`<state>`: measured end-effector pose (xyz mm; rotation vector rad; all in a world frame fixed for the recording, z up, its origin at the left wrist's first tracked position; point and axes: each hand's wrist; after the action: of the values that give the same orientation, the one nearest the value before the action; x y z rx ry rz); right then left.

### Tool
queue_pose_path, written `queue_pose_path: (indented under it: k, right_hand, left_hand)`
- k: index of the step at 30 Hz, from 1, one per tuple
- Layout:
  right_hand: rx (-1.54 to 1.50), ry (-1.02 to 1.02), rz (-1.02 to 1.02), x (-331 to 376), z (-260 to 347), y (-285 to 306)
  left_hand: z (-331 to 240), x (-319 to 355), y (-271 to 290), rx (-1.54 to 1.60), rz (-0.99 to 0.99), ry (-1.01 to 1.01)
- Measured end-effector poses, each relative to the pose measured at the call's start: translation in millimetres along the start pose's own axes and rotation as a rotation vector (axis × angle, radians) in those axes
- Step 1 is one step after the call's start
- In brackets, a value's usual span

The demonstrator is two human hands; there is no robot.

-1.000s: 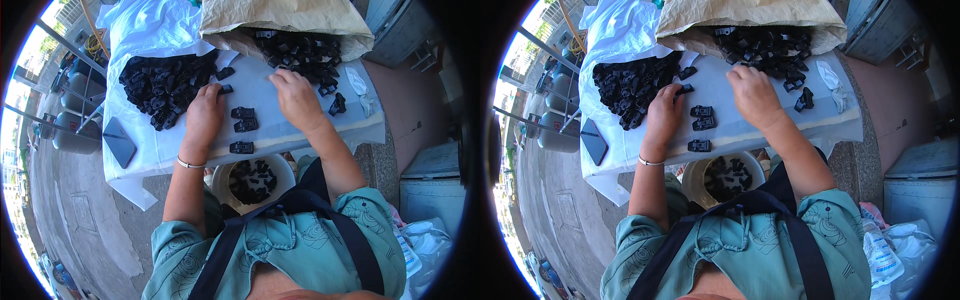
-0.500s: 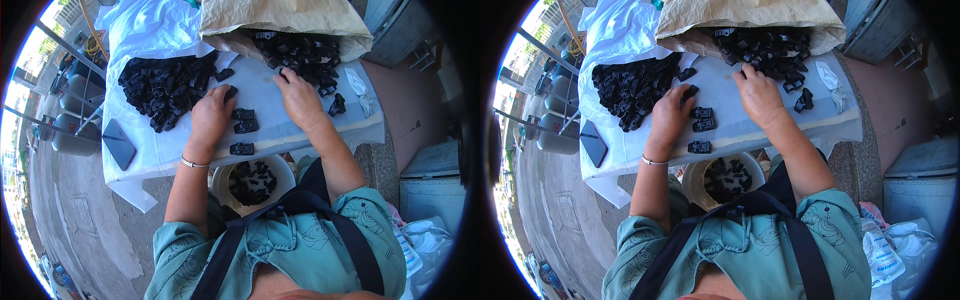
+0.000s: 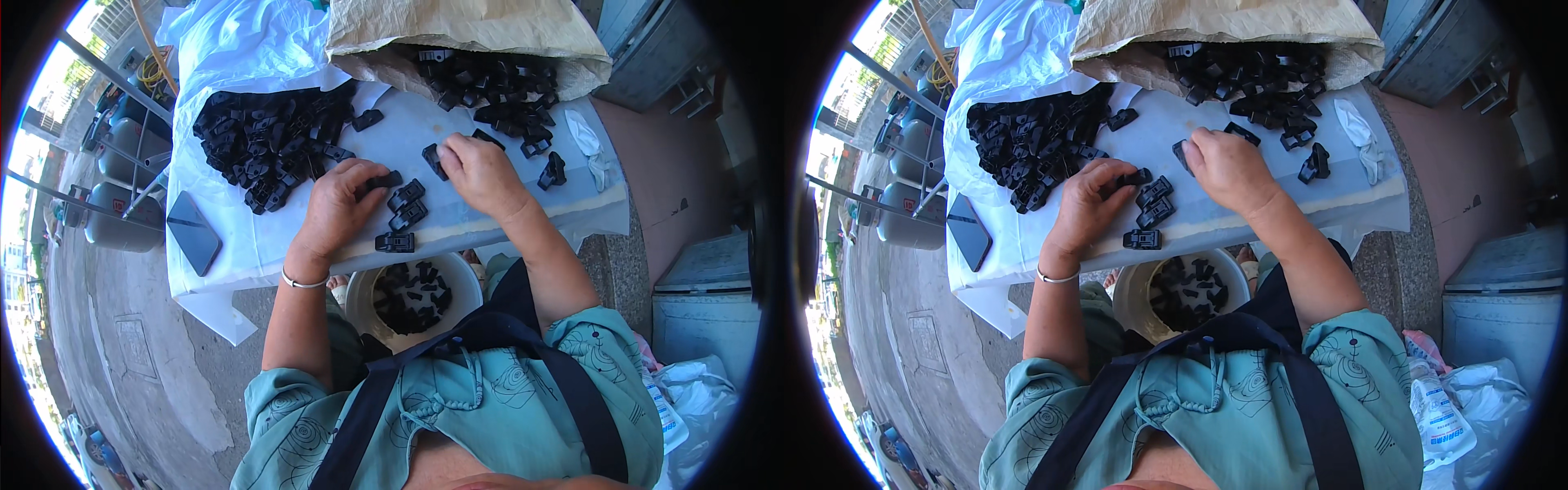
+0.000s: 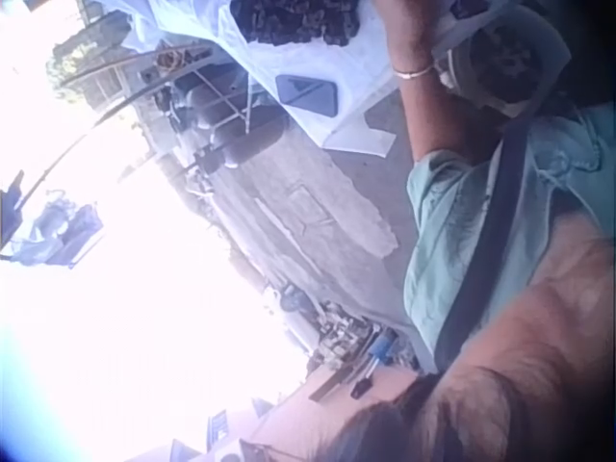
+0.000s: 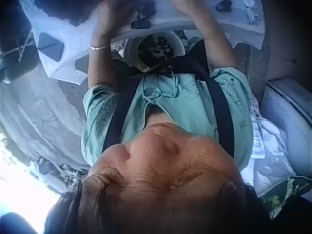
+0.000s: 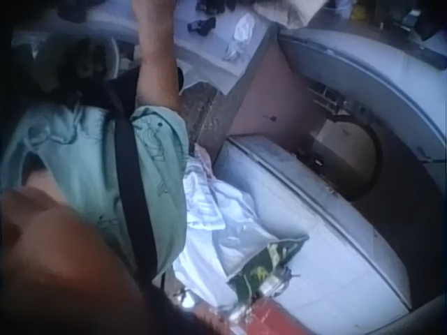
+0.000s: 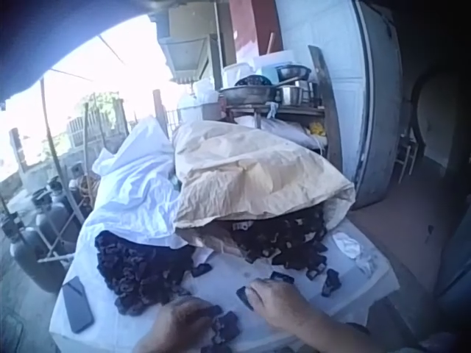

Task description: Sorting and inspecting small black plastic components on a table.

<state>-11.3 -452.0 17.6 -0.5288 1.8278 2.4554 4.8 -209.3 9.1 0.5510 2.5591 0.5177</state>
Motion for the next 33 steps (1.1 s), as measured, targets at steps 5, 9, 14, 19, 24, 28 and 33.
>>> queue_pose_path:
  k: [5, 9, 14, 19, 24, 28, 33]
  right_hand:
    - [-0.035, 0.338, -0.126, 0, -9, 4]
    - [-0.053, 0.363, -0.04, -1, -13, 10]
    - [-0.296, 0.245, -0.066, -3, 16, -7]
    - [-0.252, 0.462, -0.244, 1, 32, -18]
    - [-0.234, 0.416, -0.212, 5, 37, -14]
    - [-0.315, 0.358, -0.212, 5, 33, -20]
    - [-0.263, 0.406, -0.119, 4, 39, -13]
  left_hand:
    - [3, 0, -6, -0.085, -0.076, 0.067]
    - [4, 0, -6, -0.072, -0.081, 0.075]
    - [1, 0, -6, -0.051, -0.015, 0.066]
    - [2, 1, -6, -0.028, -0.036, 0.089]
    - [2, -2, -3, -0.066, -0.011, 0.082]
    - [0, -4, -3, -0.073, 0.021, 0.119]
    - [3, 0, -2, -0.021, 0.003, 0.076]
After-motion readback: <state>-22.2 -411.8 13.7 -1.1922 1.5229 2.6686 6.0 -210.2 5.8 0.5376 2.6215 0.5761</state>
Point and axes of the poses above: each hand's wrist, its own x-axis away from the middle knuckle, its own y-axis out of the back of the hand, z = x × y, and after that the axes turned 11 degrees about x, right-handed
